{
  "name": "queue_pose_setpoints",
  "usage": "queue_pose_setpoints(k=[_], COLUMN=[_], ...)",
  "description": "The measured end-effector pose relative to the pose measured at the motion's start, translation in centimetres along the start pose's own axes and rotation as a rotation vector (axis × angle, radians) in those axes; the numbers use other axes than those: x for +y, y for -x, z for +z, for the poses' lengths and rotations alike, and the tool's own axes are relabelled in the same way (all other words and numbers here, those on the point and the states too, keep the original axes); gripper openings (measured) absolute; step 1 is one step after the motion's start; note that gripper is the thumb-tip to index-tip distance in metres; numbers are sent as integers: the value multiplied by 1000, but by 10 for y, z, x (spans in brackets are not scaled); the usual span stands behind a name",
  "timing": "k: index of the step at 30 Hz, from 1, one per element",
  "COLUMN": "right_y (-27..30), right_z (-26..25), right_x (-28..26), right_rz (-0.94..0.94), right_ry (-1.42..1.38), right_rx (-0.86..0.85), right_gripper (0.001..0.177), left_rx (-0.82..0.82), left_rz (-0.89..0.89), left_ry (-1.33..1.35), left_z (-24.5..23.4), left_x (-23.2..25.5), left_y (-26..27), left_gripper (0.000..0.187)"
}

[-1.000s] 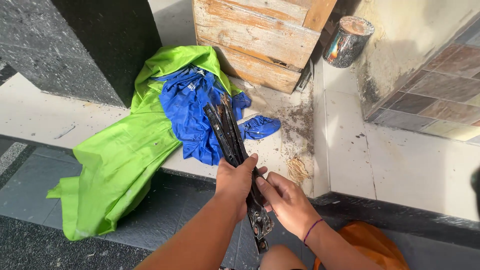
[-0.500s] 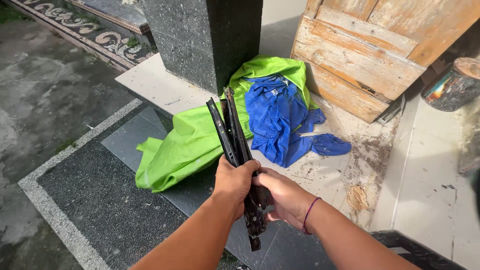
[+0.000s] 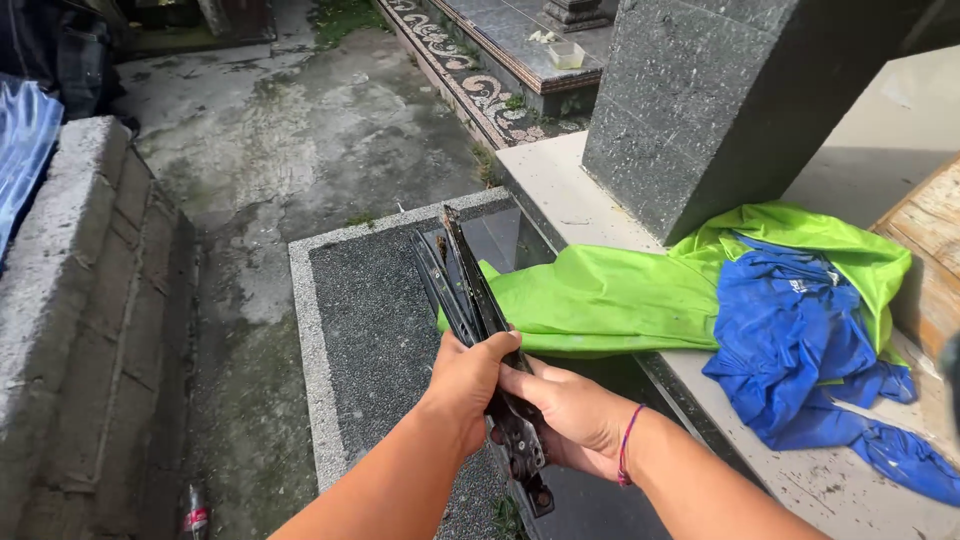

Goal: Moving a small red stool, collecting metal drawer slides, and picking up a woven basket and a piece of concrete in a courtyard.

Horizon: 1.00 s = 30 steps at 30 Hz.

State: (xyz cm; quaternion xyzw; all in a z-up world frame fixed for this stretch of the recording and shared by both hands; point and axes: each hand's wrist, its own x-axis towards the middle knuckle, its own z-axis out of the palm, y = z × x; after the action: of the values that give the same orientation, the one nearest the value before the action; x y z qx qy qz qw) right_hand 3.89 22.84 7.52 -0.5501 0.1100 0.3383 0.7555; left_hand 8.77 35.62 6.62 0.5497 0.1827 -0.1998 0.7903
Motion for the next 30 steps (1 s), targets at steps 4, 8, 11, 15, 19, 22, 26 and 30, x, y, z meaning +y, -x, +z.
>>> queue_pose_setpoints(k=[4, 8, 11, 15, 19, 22, 26, 30], right_y=[-44, -99, -139, -195, -248, -295, -362, -442], right_z=[33, 66, 94, 122, 143, 146, 157, 170], right_x=[-33, -64, -94, -123, -150, -173, -205, -261], right_rz=[-14, -28, -49, -28, -7, -21, 49, 68], right_ry=[-14, 2, -8, 1, 66, 76, 137, 172], right_rx=[-2, -53, -45, 48, 71, 5, -70, -141], right_gripper=[47, 41, 37, 37, 36, 38, 39, 39], left_rx=[49, 112, 104, 96, 119, 186, 218, 313], left_rz=[43, 12, -16, 15, 67, 93, 145, 146], left_ry=[9, -63, -94, -103, -45, 42, 140, 202], left_z=[-30, -60, -83, -121, -159, -186, -221, -239], left_x=[43, 104, 149, 185, 212, 236, 273, 334], left_y=[-27, -40, -62, -111, -153, -195, -248, -311], left_gripper=[39, 40, 40, 38, 39, 40, 39, 33])
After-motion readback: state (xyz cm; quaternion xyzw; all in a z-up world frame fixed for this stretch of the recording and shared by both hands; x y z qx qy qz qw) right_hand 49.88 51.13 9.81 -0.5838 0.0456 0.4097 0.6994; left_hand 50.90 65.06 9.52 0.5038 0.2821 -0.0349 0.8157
